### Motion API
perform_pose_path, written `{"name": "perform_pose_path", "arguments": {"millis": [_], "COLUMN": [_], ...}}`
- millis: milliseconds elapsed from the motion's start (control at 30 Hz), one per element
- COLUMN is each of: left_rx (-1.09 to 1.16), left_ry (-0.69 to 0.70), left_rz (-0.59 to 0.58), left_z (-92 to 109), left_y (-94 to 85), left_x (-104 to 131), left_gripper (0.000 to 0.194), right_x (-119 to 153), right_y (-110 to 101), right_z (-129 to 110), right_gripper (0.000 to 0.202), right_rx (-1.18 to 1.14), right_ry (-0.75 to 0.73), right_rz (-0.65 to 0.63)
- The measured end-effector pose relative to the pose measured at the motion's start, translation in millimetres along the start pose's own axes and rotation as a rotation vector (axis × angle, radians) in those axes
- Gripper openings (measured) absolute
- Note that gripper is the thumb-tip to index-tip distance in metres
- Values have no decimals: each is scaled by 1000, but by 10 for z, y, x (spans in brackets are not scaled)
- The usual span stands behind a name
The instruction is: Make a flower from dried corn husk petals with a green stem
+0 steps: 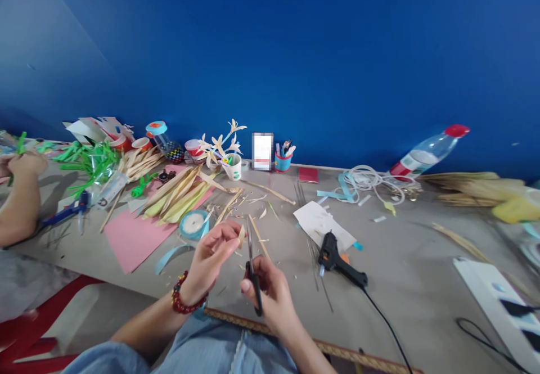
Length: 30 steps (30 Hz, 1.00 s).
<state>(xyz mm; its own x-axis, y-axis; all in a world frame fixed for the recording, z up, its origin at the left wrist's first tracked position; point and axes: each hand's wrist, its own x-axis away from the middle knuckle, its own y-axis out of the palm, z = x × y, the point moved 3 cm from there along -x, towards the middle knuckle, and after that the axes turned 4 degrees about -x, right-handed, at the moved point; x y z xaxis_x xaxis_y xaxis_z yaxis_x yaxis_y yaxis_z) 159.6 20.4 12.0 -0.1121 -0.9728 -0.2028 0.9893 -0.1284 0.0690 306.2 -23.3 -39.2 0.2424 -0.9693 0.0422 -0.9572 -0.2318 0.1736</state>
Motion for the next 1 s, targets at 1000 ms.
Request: {"name": "perform_pose_path", "arguments": {"millis": [1000], "left_rx": [-127], "left_ry": [28], "left_rz": [90], "left_z": [-71], "left_y": [98], "left_x": [34], "left_gripper": [16], "right_x": [-37], "right_y": [31], "right_z": [81], "right_gripper": [53], "right_rx": [91], "right_ry": [18], "right_rz": [78]}}
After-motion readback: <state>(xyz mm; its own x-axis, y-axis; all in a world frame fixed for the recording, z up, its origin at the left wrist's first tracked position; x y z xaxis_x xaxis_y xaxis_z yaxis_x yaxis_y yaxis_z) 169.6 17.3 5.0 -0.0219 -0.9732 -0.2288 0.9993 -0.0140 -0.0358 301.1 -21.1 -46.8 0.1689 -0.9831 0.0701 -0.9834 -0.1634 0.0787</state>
